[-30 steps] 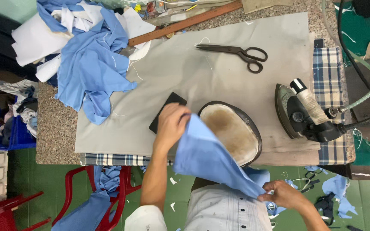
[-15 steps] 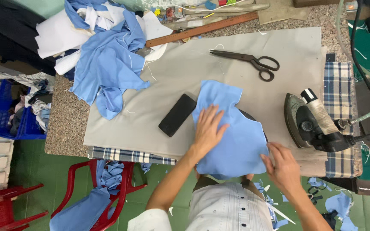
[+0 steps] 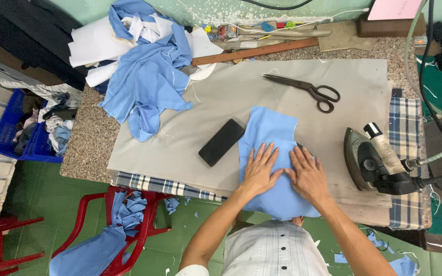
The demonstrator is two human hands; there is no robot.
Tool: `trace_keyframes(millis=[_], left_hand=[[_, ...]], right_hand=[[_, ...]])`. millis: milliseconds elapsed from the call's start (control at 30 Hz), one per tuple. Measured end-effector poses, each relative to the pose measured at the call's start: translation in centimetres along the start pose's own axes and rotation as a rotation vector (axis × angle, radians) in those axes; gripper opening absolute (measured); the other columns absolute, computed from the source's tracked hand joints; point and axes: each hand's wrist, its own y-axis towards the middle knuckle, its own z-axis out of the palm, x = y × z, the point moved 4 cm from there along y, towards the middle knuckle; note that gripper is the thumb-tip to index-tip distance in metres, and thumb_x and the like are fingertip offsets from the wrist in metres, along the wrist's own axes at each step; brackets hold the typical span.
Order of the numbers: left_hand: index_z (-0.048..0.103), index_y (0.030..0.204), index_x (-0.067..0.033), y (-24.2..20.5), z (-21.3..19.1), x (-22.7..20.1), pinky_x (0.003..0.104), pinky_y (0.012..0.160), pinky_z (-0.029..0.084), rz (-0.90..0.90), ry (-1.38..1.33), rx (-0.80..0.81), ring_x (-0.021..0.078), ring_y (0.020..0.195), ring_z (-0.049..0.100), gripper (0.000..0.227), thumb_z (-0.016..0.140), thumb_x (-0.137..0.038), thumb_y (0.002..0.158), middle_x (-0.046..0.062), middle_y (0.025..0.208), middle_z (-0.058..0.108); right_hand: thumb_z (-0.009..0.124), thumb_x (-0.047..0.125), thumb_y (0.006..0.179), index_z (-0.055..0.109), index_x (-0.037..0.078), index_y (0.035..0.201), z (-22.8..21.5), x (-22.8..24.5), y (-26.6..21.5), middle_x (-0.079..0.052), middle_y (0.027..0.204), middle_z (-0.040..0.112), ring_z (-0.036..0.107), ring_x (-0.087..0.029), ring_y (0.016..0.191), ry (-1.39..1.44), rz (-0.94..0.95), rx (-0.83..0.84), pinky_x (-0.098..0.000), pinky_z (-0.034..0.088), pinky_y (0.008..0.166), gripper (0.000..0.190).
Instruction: The person cuts a piece of light blue fabric using shears, then irons it on a work table using a steam iron and a black pressing block. The person repeatedly folds the fabric and presses it with the iron and block to smooth the material.
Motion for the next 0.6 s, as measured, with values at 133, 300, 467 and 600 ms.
trace_keyframes(millis=[133,300,467,600], left_hand=[[0.045,0.152,-0.0011,0.2,-1.6,-1.1,0.065,0.121,0.018,-0.006,0.004,0.015,0.0459,0.152,0.029,0.074,0.045,-0.055,0.102,0.029,0.162,0.034],[0.042,0.155,-0.0054,-1.0,-0.9,-1.8,0.064,0.121,0.02,0.065,0.053,0.068,0.0417,0.153,0.03,0.074,0.039,-0.058,0.102,0.024,0.164,0.034],[0.044,0.151,0.0004,1.0,-1.3,-1.7,0.059,0.123,0.02,0.077,0.142,0.058,0.0457,0.149,0.032,0.075,0.04,-0.057,0.103,0.03,0.158,0.039],[0.059,0.141,-0.0132,6.0,1.4,1.9,0.056,0.118,0.032,0.156,0.097,0.036,0.0345,0.142,0.048,0.05,0.046,-0.045,0.104,0.012,0.15,0.056]], right_hand=[[0.029,0.067,0.104,0.047,0.004,0.155,-1.5,-0.6,-2.0,-0.021,0.166,0.038,0.026,-0.037,0.158,-0.066,0.285,0.1,-0.0543,0.021,0.127,0.083],[0.042,0.058,0.099,0.05,0.012,0.152,0.3,1.2,-7.1,-0.011,0.162,0.047,0.039,-0.029,0.153,-0.084,0.076,-0.13,-0.0493,0.032,0.122,0.07],[0.04,0.061,0.096,0.044,0.006,0.152,1.1,0.6,-9.6,-0.017,0.165,0.039,0.033,-0.032,0.157,-0.087,0.168,-0.079,-0.0528,0.031,0.124,0.079],[0.039,0.056,0.101,0.045,0.008,0.152,0.8,1.4,-7.1,-0.013,0.164,0.041,0.035,-0.03,0.154,-0.015,0.022,-0.14,-0.0503,0.028,0.125,0.071]])
